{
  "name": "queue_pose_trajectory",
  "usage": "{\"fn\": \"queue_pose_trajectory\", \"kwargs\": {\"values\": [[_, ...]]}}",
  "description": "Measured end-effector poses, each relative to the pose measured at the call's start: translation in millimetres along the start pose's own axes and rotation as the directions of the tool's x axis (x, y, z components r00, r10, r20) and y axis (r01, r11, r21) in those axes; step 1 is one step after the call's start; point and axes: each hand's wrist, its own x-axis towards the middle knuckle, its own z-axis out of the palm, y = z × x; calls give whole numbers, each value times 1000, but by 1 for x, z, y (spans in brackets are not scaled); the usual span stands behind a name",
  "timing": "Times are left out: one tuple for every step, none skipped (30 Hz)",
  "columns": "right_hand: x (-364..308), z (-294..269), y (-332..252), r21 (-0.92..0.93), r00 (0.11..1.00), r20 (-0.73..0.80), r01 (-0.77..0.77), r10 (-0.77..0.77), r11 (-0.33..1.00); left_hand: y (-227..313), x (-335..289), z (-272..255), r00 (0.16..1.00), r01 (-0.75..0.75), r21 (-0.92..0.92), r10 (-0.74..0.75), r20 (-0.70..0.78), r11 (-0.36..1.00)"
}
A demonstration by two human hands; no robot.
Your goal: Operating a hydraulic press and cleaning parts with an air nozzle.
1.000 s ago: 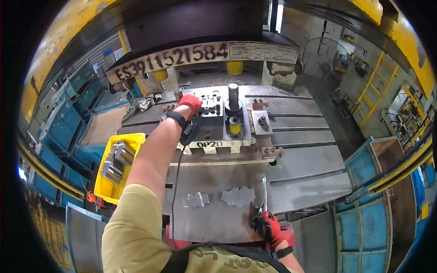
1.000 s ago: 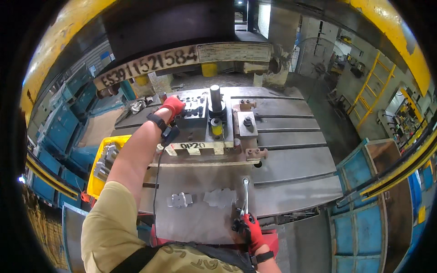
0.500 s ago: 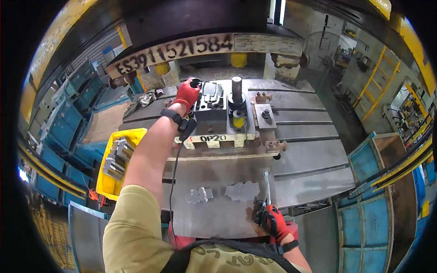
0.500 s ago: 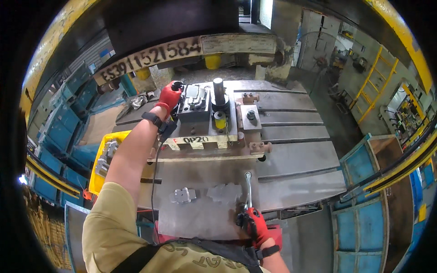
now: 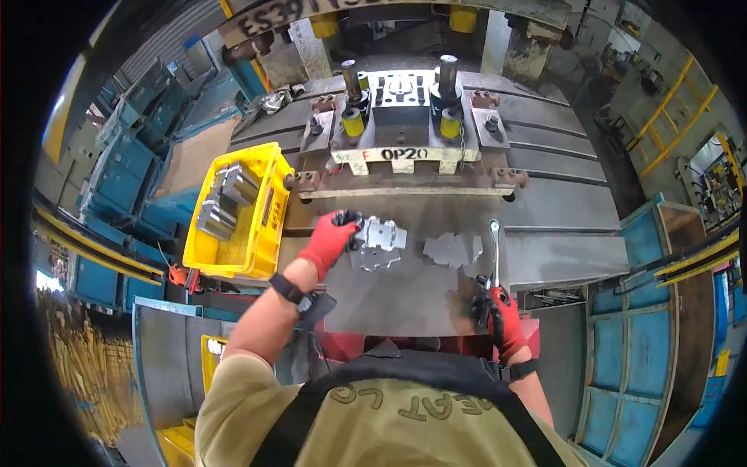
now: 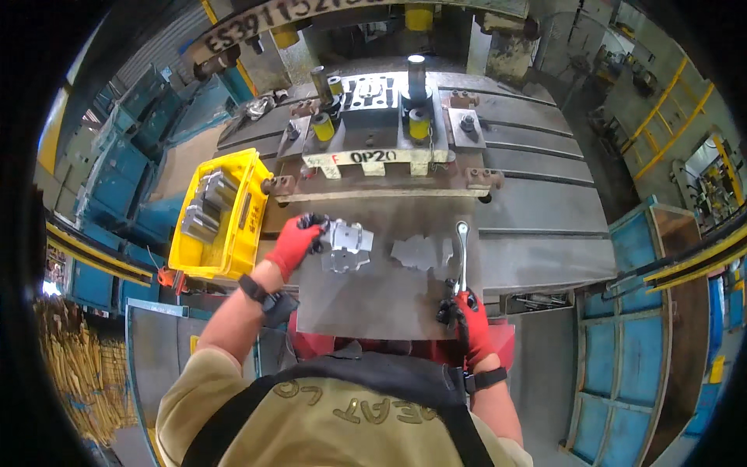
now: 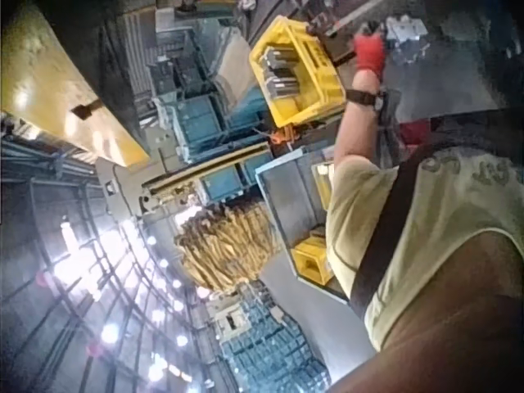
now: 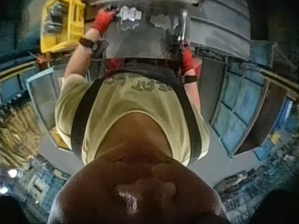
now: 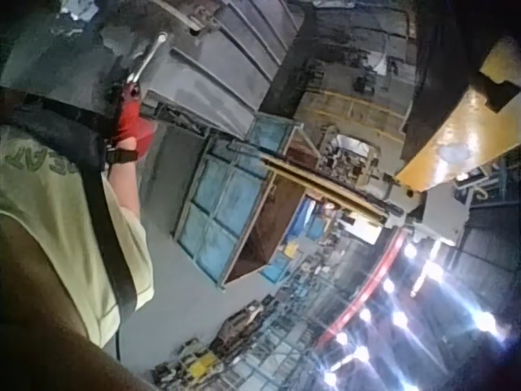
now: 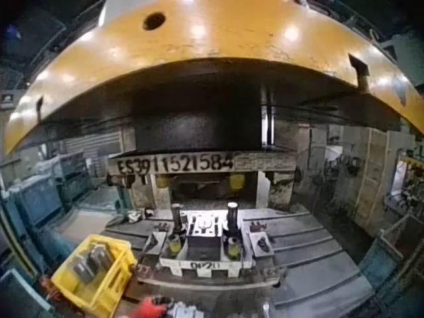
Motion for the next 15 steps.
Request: {"fn": "queue_pose_trajectory", "kwargs": {"values": [[-3, 4, -2, -6, 1000, 5, -5, 5, 1000, -18, -9, 2, 995, -42, 78, 50, -90, 996], [-7, 9, -5, 57, 1000, 13, -26, 25, 998, -36, -15, 2, 979, -76, 160, 104, -175, 984], [-10, 10, -8, 119, 999, 14, -45, 43, 992, -37, -23, 7, 953, -33, 416, 155, -262, 909], [-11, 9, -8, 112, 999, 11, -49, 48, 993, -37, -29, 11, 944, 14, 565, 174, -279, 825], [-12, 8, -7, 133, 999, 3, -54, 54, 990, -37, -35, 17, 937, 65, 694, 196, -290, 717], [-13, 6, -6, 154, 999, -3, -53, 54, 987, -33, -39, 21, 937, 63, 690, 195, -290, 721], [-13, 2, -3, 148, 999, -7, -51, 52, 988, -30, -42, 24, 918, 25, 743, 280, -283, 669], [-13, -3, 2, 178, 998, 2, -58, 58, 982, -28, -45, 28, 893, -10, 792, 362, -267, 610], [-14, -3, 2, 212, 998, 14, -64, 62, 975, -26, -46, 31, 893, -13, 792, 364, -266, 611], [-16, -3, 1, 211, 998, 10, -59, 58, 976, -25, -47, 33, 898, -112, 837, 415, -145, 536], [-19, -2, -2, 223, 998, 21, -57, 54, 973, -24, -46, 36, 890, -214, 865, 455, -19, 454], [-22, 0, -4, 238, 998, 35, -57, 50, 970, -25, -44, 35, 889, -218, 865, 458, -15, 453], [-23, 1, -3, 240, 998, 31, -52, 46, 969, -28, -40, 34, 901, -273, 873, 426, 85, 404], [-24, 1, -3, 187, 998, -9, -60, 63, 980, -30, -34, 33, 903, -331, 873, 388, 184, 357], [-25, 1, -2, 136, 995, -53, -71, 79, 988, -30, -29, 31, 901, -339, 871, 389, 192, 355]]}}
